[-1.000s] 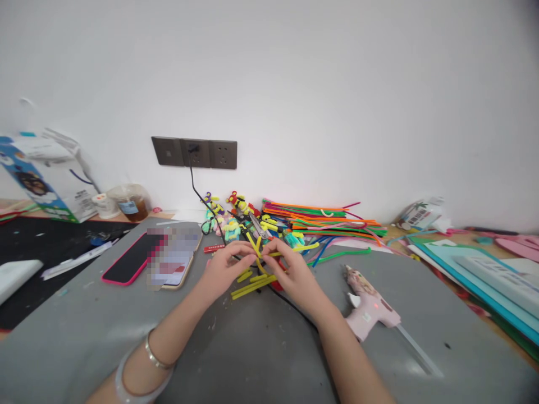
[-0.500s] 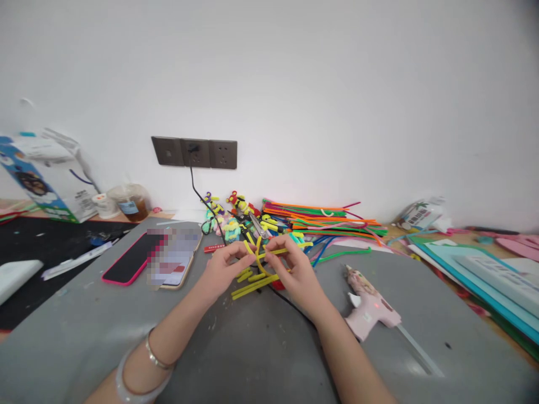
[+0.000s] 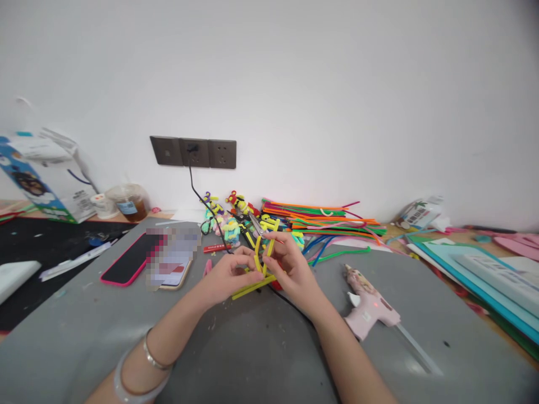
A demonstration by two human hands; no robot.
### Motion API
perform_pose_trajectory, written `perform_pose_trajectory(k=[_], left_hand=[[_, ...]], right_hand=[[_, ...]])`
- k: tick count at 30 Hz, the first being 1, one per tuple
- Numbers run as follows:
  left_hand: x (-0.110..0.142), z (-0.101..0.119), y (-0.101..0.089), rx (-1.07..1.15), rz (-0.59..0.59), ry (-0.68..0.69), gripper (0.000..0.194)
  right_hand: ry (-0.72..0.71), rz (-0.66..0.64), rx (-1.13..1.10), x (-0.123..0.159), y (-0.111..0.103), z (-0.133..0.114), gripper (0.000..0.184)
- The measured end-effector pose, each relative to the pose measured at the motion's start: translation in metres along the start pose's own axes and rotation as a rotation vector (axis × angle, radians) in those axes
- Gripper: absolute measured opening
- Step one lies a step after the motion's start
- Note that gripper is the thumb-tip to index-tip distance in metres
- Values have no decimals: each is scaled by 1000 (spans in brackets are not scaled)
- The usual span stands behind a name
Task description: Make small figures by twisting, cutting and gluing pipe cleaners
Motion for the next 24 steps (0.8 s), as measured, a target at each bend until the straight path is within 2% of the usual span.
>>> perform_pose_trajectory(k=[4, 6, 10, 12, 16, 19, 24], left_hand=[[1, 0, 4, -18, -74, -1, 34], [1, -3, 5, -44, -95, -5, 33], [0, -6, 3, -78, -47, -16, 32], [-1, -5, 3, -104, -27, -14, 33], [0, -3, 7, -107, -68, -29, 32], [2, -3, 12, -62, -138, -71, 31], [5, -5, 13, -90, -171, -122, 32]], right_hand=[[40, -87, -63, 0, 8, -2, 35], [70, -113, -124, 0, 10, 0, 44], [176, -27, -306, -4, 3, 14, 71], [255, 2, -353, -5, -1, 23, 66], [386, -58, -381, -2, 0, 29, 40], [439, -118, -447, 3, 6, 25, 35], [477, -169, -506, 7, 11, 21, 31]])
Point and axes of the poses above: each hand's wrist, its own x-axis away from the middle knuckle, its own y-axis out of the palm, z = x × y, the point moved 7 cm from there along -x, towards the middle knuckle, and after that the axes turned 5 degrees about -y, right-handed, at the moved point
